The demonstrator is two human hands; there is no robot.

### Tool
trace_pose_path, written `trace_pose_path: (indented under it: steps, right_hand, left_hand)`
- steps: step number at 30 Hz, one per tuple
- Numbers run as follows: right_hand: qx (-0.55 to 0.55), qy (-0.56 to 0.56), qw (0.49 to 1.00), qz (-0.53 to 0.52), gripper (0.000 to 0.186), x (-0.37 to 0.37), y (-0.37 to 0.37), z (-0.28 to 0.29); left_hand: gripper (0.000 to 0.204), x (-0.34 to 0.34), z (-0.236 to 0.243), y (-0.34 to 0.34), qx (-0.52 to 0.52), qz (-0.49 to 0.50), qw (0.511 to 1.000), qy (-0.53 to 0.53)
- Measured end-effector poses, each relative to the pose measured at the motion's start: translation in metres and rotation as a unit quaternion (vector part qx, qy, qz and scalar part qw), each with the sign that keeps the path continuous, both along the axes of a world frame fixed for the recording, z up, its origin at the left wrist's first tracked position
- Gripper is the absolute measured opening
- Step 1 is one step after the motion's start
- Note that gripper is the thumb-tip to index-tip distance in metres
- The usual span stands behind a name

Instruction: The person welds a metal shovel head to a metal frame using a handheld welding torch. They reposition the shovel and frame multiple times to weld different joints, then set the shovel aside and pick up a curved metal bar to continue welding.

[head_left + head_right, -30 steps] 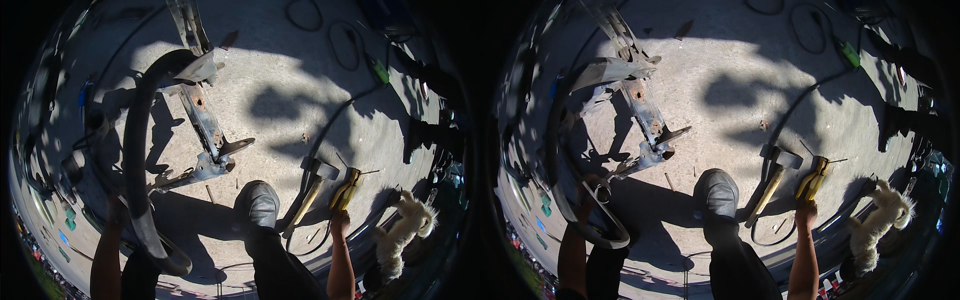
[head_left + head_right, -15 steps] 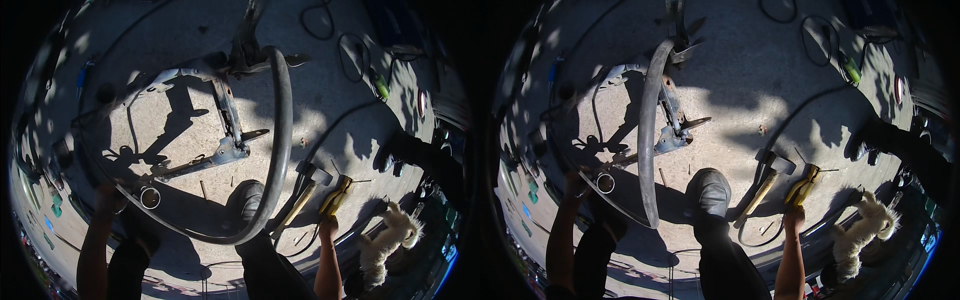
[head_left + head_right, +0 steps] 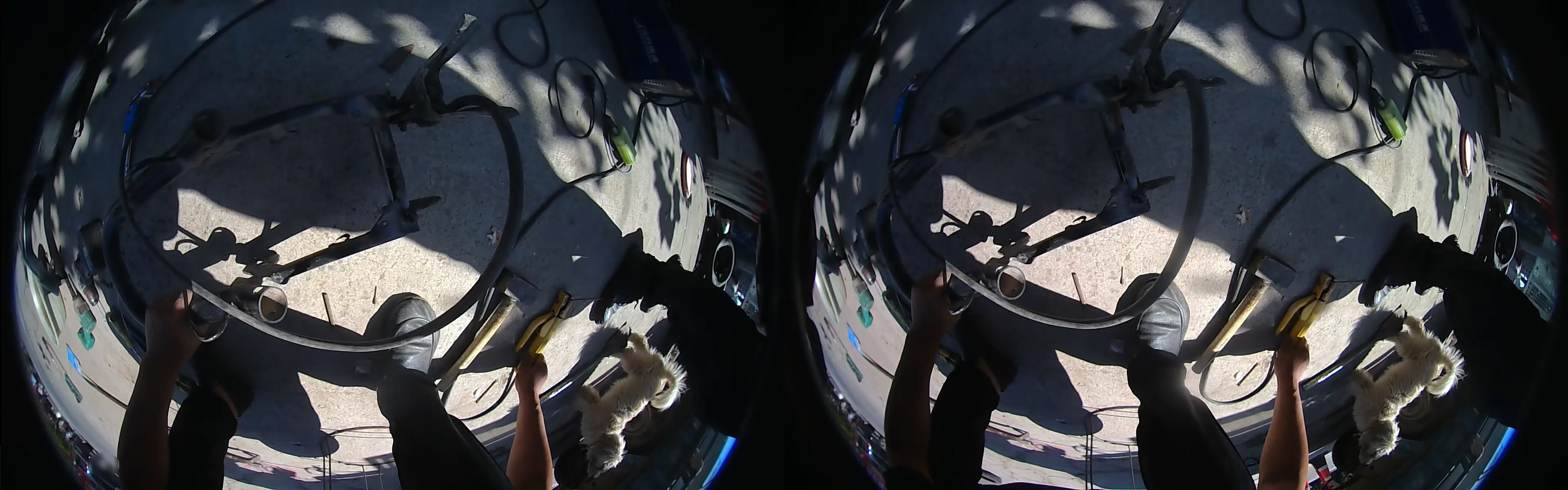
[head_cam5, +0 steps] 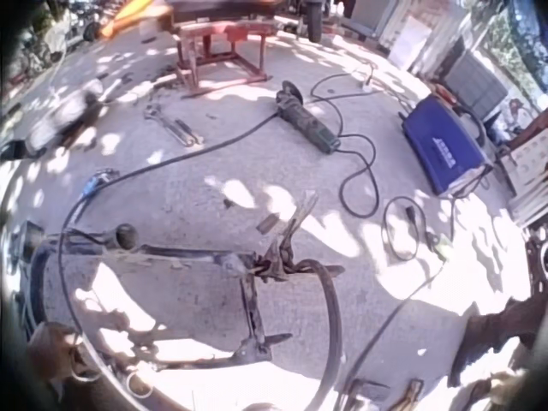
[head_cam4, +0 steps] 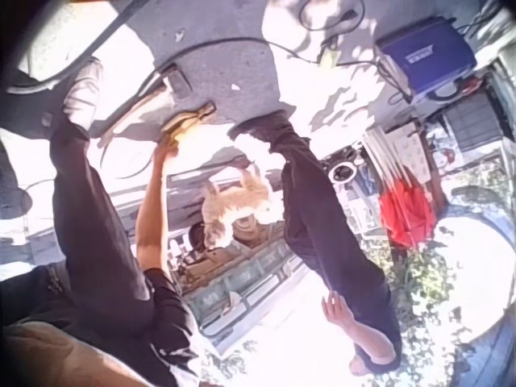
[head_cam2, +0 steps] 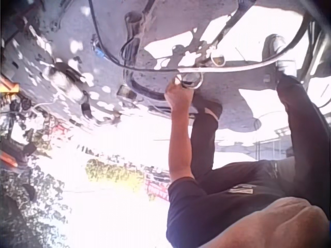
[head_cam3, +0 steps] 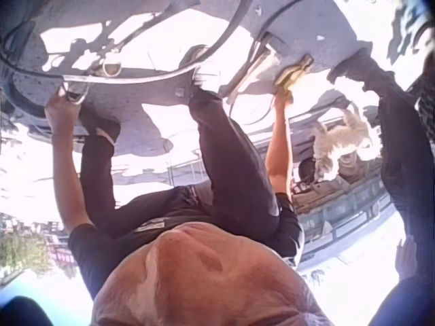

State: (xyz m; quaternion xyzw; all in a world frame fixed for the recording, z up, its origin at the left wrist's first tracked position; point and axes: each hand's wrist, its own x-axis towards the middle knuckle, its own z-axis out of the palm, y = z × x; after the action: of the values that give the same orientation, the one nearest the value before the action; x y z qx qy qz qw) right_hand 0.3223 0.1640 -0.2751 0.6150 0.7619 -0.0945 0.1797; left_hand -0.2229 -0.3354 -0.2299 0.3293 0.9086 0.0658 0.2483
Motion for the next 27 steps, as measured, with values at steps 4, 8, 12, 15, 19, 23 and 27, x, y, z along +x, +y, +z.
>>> trace_pose_path:
  steps: [4, 8, 12, 15, 19, 23, 27]
  right_hand:
    - [-0.004, -0.003, 1.000, 0.018, 0.042, 0.000, 0.000, 0.000]
    - [0.002, 0.004, 1.000, 0.005, 0.041, 0.005, 0.002, -0.002]
    - [-0.007, 0.038, 0.999, -0.036, 0.043, 0.000, 0.000, -0.001]
    - [0.009, 0.047, 0.998, -0.027, 0.040, -0.002, -0.002, -0.002]
    - [0.023, 0.043, 0.999, -0.001, 0.038, 0.000, -0.001, -0.001]
    - [0.027, 0.025, 0.999, 0.004, 0.039, -0.003, -0.002, -0.001]
    - [-0.001, 0.003, 0.999, -0.033, 0.040, -0.020, -0.003, 0.008]
  left_hand:
    - [0.042, -0.001, 0.007, 0.005, -0.010, 0.024, 0.999, -0.025]
    - [0.042, 0.000, 0.007, 0.011, 0.018, 0.024, 0.999, -0.017]
    - [0.041, 0.001, 0.007, 0.009, 0.002, 0.016, 1.000, 0.002]
    - [0.040, 0.002, 0.007, 0.009, 0.005, 0.028, 1.000, -0.002]
    - [0.036, 0.002, 0.009, 0.014, 0.008, 0.043, 0.999, -0.009]
    - [0.032, 0.000, 0.010, 0.016, 0.008, 0.043, 0.999, -0.008]
    - [0.031, -0.002, 0.016, 0.018, -0.005, 0.028, 1.000, -0.010]
